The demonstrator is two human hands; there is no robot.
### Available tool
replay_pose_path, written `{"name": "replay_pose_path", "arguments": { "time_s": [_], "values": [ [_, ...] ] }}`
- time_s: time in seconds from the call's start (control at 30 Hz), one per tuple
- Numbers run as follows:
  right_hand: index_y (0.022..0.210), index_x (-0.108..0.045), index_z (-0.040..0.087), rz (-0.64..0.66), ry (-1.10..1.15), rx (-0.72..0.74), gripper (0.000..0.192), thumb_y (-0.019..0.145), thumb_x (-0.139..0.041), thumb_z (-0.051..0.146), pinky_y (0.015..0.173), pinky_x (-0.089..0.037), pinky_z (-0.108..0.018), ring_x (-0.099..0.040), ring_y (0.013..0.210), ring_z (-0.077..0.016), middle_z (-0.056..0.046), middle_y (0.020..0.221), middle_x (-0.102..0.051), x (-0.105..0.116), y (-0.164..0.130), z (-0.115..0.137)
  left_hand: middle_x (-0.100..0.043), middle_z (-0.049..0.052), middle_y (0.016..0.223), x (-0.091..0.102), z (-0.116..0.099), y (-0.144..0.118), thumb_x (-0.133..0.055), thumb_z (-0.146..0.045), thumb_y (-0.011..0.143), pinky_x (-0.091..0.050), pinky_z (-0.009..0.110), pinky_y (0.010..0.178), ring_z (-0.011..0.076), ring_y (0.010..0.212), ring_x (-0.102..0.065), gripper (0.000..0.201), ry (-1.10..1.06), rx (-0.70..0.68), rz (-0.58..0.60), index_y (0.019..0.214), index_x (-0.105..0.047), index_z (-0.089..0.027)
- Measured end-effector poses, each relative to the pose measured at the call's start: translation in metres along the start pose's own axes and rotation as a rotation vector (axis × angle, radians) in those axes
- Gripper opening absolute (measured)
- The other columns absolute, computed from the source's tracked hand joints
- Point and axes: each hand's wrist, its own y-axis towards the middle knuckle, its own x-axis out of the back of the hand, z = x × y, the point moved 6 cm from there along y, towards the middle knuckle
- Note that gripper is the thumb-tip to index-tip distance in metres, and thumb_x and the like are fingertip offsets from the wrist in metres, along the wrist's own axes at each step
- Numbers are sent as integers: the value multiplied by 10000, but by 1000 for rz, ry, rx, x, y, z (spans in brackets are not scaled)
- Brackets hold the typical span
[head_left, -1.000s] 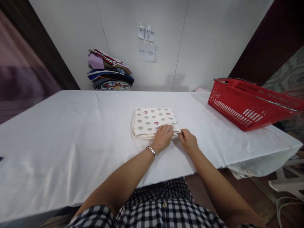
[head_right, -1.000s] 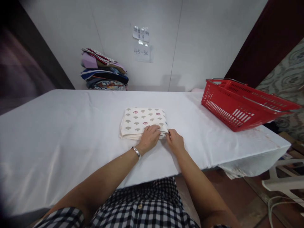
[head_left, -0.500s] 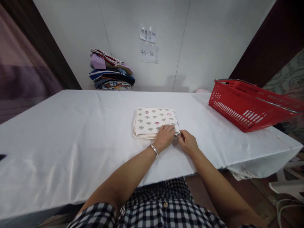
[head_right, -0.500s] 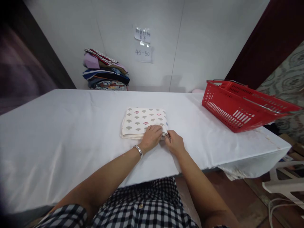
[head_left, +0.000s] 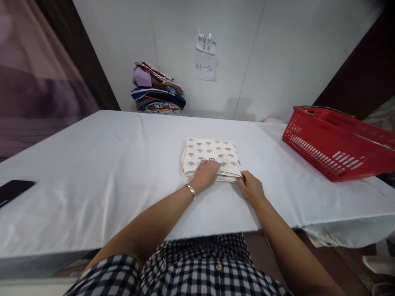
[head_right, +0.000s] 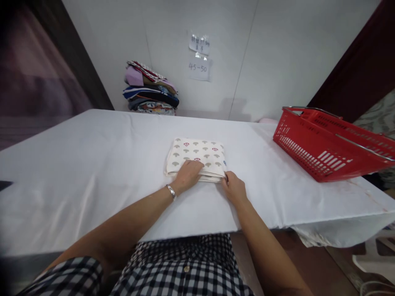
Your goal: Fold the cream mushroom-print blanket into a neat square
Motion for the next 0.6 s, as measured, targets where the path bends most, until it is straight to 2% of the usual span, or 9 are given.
{"name": "replay_pose_path", "arguments": {
  "time_s": [0.17,0.3,0.37,0.47,0.6],
  "values": [
    [883,-554,215,14,-1,4,184,839,-428,341,569,-321,-256,-525,635,-145,-6,784,-608,-3,-1,-1,-619,65,908,25,55,-38,-512,-12,706,-403,368,748,239,898,-548,259,87,155,36,884,-547,-197],
    [865,-560,217,33,17,-6,177,824,-443,344,565,-334,-258,-513,609,-141,4,749,-597,-4,-1,-2,-617,61,893,45,83,-63,-509,-39,715,-413,364,729,235,872,-550,228,65,330,-6,875,-547,-197],
    [870,-569,217,22,41,0,180,816,-453,344,573,-351,-261,-512,610,-140,5,749,-596,-2,-2,-1,-618,57,897,48,87,-67,-504,-58,725,-420,355,733,224,866,-552,210,15,357,-2,876,-555,-195],
    [952,-583,215,-19,94,21,216,805,-480,335,613,-391,-271,-533,668,-148,-12,826,-609,3,-3,3,-633,52,942,51,80,-66,-515,-70,699,-418,375,808,223,922,-560,260,-35,362,-4,917,-582,-197],
    [1023,-577,213,-95,229,73,259,787,-498,283,619,-416,-265,-545,783,-161,-41,948,-590,8,-4,6,-632,50,1069,58,52,-52,-574,-161,732,-372,420,937,231,1042,-545,355,-111,281,-82,1083,-580,-218]
  ]
}}
